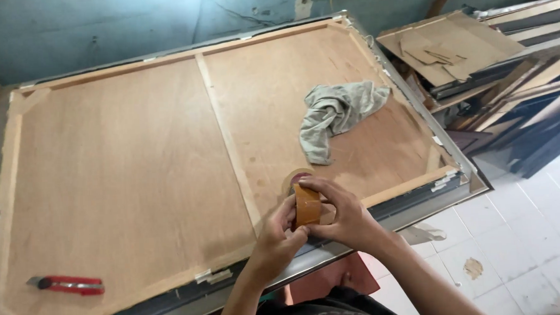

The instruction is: The person assembles a large picture frame by attaching wooden strips to the back of the frame using a utility knife and tape. They then wipe the frame with a cloth.

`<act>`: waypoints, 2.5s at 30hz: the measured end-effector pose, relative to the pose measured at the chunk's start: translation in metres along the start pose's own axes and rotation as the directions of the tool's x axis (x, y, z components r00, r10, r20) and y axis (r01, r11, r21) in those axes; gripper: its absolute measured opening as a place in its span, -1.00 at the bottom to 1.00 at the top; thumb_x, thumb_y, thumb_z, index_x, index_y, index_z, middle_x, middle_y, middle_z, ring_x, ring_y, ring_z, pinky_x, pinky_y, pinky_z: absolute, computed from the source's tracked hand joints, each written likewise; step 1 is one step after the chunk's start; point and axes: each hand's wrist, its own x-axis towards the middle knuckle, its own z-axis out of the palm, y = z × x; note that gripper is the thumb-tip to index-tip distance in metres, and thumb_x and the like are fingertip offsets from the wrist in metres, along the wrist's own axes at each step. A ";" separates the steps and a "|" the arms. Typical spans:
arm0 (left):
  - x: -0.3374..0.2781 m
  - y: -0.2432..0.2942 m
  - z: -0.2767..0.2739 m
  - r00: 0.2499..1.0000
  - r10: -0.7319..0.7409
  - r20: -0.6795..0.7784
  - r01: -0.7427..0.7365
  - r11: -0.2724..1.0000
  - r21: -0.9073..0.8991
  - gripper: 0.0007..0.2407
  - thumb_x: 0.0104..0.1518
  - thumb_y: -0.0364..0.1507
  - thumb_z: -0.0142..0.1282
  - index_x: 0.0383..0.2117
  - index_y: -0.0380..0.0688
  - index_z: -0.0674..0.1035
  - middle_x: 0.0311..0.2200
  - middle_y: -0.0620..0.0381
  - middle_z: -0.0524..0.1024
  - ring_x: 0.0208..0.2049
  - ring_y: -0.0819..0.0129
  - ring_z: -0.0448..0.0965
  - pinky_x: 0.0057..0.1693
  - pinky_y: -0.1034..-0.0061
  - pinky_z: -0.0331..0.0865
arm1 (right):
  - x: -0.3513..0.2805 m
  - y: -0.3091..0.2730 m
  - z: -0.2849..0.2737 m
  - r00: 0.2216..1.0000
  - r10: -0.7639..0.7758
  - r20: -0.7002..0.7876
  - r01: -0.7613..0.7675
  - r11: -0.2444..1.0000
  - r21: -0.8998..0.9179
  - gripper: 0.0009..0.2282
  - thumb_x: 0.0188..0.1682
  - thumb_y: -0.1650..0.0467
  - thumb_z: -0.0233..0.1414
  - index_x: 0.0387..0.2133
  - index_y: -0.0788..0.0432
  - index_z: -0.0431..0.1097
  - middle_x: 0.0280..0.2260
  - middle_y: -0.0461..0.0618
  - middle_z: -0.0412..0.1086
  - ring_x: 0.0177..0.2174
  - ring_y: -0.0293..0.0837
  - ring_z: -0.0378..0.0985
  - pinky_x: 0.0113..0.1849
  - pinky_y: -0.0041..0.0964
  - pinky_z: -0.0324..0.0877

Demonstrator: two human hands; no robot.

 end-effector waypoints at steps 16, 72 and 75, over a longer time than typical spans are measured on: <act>0.058 -0.062 0.155 0.997 0.077 -0.021 -0.051 0.821 0.569 -0.74 -0.11 -0.59 -0.28 -0.25 -0.13 0.31 -0.45 0.06 0.43 -0.46 0.15 0.41 -0.30 0.41 0.24 | -0.082 0.087 -0.135 0.981 -0.186 -0.059 0.129 0.846 -0.517 -0.68 -0.52 0.38 0.23 -0.56 0.11 0.20 -0.32 -0.06 0.25 -0.39 -0.06 0.29 -0.34 -0.21 0.26; 0.127 -0.117 0.305 0.911 -0.386 -0.146 0.360 0.569 0.740 -0.79 -0.04 -0.51 -0.15 -0.24 -0.04 0.32 -0.30 0.15 0.51 -0.28 0.17 0.48 -0.25 0.44 0.23 | -0.170 0.187 -0.260 0.951 0.171 -0.257 -0.187 0.982 -0.036 -0.67 -0.34 0.42 0.11 -0.25 0.11 0.31 -0.38 -0.10 0.47 -0.33 -0.28 0.54 -0.25 -0.39 0.38; 0.128 -0.121 0.303 0.910 -0.387 -0.150 0.347 0.510 0.788 -0.75 -0.01 -0.47 -0.15 -0.17 -0.06 0.27 -0.30 0.09 0.49 -0.30 0.06 0.46 -0.29 0.36 0.22 | -0.168 0.181 -0.264 0.951 0.172 -0.259 -0.199 0.976 -0.083 -0.62 -0.32 0.40 0.12 -0.17 0.12 0.29 -0.39 -0.09 0.47 -0.32 -0.24 0.51 -0.23 -0.32 0.35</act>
